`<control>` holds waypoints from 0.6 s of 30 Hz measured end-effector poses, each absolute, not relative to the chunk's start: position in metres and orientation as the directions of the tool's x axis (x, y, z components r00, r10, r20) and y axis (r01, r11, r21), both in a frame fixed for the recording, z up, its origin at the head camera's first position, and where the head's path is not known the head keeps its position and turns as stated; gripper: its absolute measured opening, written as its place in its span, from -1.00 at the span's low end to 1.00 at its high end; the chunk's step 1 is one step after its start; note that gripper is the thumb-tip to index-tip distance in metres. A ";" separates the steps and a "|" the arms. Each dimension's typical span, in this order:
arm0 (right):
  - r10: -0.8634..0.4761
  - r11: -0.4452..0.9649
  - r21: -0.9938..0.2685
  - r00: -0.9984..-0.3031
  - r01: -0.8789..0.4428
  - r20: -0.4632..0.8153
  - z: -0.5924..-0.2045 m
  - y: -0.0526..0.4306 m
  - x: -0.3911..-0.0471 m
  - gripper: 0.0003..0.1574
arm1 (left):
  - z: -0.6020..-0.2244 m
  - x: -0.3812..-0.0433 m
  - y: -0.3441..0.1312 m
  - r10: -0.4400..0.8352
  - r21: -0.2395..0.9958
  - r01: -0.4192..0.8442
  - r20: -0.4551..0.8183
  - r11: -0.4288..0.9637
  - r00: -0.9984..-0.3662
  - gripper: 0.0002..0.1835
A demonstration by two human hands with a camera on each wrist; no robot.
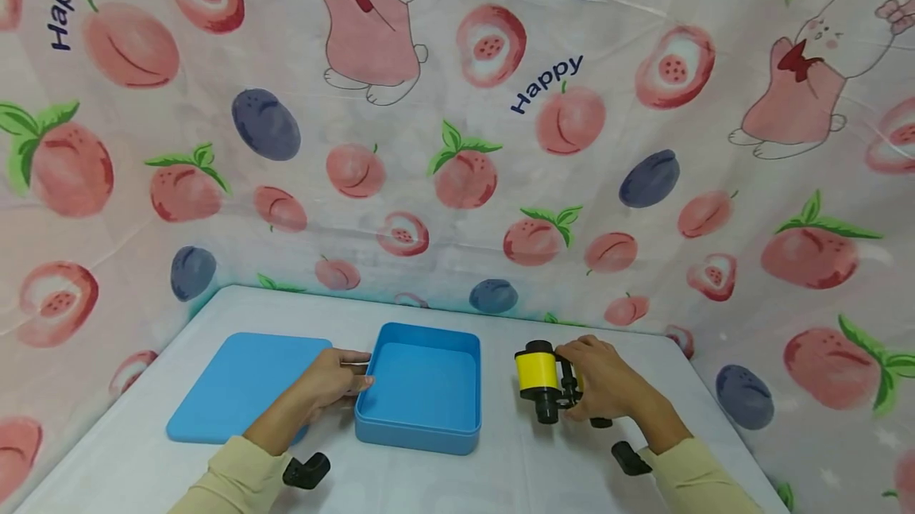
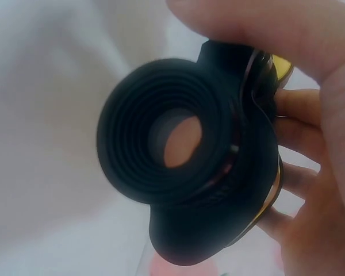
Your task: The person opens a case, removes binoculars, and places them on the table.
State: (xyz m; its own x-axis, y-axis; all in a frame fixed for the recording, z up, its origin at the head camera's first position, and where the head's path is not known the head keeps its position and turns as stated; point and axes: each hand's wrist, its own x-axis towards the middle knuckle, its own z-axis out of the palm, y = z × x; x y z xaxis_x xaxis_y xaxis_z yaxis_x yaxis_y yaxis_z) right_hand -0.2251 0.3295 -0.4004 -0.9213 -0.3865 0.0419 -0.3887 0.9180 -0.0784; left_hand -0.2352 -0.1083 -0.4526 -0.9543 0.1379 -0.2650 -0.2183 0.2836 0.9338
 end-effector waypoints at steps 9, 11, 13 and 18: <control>-0.348 0.930 -0.113 -0.937 -0.349 0.027 -0.410 0.332 -0.229 0.28 | -0.451 -0.233 -0.109 0.140 0.933 -0.222 -0.269 0.283 -0.953 -0.41; -0.341 0.931 -0.132 -0.940 -0.341 0.024 -0.413 0.335 -0.230 0.29 | -0.451 -0.233 -0.109 0.139 0.932 -0.223 -0.270 0.286 -0.953 -0.41; -0.340 0.929 -0.145 -0.940 -0.340 0.024 -0.416 0.337 -0.231 0.28 | -0.452 -0.234 -0.109 0.138 0.933 -0.221 -0.268 0.284 -0.953 -0.41; -0.356 0.920 -0.162 -0.934 -0.356 0.026 -0.422 0.340 -0.233 0.26 | -0.450 -0.234 -0.110 0.142 0.936 -0.213 -0.260 0.280 -0.955 -0.41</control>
State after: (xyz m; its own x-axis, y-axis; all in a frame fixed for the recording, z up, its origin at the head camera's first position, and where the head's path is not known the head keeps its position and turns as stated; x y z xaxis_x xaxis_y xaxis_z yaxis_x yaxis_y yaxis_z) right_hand -0.2332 0.3404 -0.4222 -0.9340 -0.3563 0.0257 -0.3556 0.9205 -0.1621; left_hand -0.2336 -0.1096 -0.4505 -0.9551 0.1422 -0.2601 -0.2131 0.2804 0.9359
